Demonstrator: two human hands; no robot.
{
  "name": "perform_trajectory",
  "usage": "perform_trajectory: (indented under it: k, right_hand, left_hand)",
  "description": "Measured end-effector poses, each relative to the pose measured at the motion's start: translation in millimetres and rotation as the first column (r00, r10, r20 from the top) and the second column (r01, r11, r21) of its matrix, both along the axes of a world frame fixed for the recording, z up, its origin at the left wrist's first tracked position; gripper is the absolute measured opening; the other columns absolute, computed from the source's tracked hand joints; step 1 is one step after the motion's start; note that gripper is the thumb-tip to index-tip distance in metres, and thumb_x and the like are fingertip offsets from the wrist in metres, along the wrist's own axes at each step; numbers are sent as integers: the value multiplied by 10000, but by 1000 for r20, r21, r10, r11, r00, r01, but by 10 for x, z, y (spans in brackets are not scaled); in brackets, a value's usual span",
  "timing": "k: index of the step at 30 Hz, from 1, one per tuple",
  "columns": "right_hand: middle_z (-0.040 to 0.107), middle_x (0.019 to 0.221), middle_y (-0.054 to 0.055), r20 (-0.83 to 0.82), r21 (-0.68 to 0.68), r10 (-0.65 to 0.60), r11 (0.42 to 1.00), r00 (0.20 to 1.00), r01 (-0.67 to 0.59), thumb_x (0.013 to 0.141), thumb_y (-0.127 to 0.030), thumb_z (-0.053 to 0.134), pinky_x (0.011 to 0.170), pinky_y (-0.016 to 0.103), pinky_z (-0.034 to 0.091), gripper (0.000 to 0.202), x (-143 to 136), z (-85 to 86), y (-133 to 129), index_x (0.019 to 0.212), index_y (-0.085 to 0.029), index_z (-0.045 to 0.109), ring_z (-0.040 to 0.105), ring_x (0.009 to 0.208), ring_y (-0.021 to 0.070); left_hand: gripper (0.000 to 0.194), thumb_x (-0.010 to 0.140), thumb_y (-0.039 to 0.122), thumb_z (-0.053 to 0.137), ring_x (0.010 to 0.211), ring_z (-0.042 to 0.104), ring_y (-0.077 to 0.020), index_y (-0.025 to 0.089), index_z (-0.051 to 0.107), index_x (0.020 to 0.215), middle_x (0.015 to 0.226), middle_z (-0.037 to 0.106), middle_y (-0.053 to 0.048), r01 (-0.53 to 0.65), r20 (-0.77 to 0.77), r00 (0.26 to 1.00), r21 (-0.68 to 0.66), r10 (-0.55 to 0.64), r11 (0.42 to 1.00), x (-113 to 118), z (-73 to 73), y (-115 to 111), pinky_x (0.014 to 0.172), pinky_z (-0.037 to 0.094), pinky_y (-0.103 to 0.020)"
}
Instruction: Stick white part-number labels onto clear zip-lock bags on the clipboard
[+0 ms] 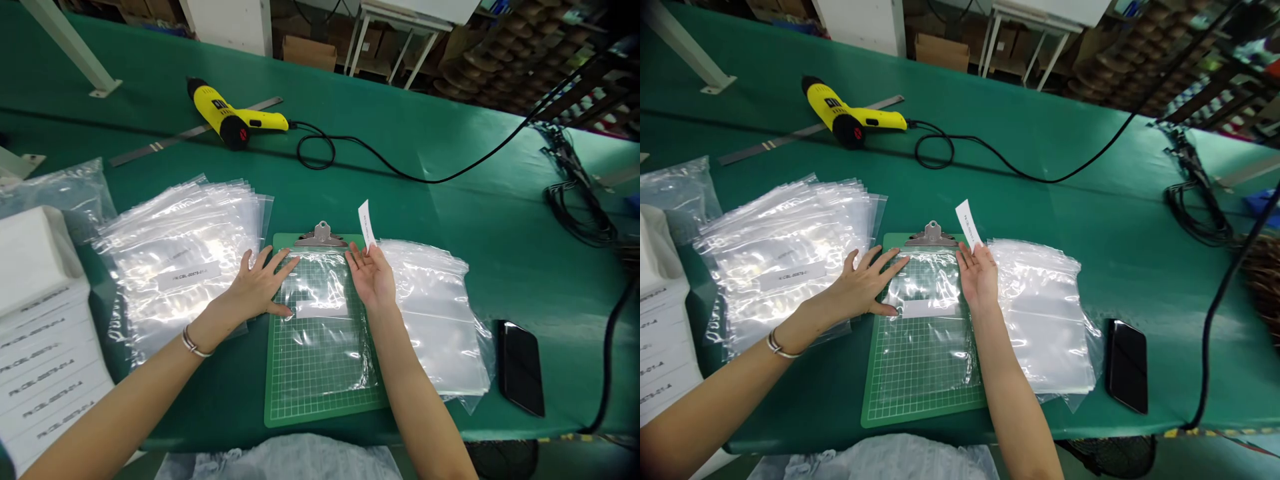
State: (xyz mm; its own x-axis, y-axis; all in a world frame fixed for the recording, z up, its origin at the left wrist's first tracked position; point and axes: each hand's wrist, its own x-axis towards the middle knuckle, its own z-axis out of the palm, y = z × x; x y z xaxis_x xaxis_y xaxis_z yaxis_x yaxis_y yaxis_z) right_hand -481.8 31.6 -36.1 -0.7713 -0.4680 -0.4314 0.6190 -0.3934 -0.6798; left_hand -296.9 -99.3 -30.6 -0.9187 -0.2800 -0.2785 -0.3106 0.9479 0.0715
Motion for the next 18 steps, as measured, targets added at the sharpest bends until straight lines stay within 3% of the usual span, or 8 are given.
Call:
perform_trajectory:
  k: [6, 13, 18]
  right_hand:
    - [685, 758, 0, -63, 57, -29, 998, 998, 32, 684, -182, 702, 850, 275, 508, 100, -2, -53, -77, 708, -187, 605, 664, 781, 128]
    - [677, 793, -4, -89, 101, -19, 995, 996, 28, 756, -134, 622, 840, 237, 509, 70, 0, -65, -76, 707, -182, 608, 652, 789, 101]
    - [669, 842, 9, -113, 112, 4, 994, 994, 8, 789, -139, 583, 880, 243, 494, 71, 8, -67, -60, 738, -178, 613, 644, 808, 99]
  left_hand:
    - [1027, 665, 607, 639, 1319, 132, -433, 197, 94, 1433, 1500, 121, -109, -10, 32, 999, 3, 10, 1000, -5, 36, 11, 998, 132, -671]
    - [961, 728, 607, 576, 1339, 69, -405, 214, 58, 1435, 1510, 29, -100, 0, 51, 999, 75, -4, 997, 11, 112, 7, 1010, 88, -664]
    - [1058, 669, 632, 618, 1339, 31, -414, 201, 30, 1436, 1508, -23, -107, -20, 117, 993, 129, 5, 991, -23, 176, 16, 1022, 63, -647]
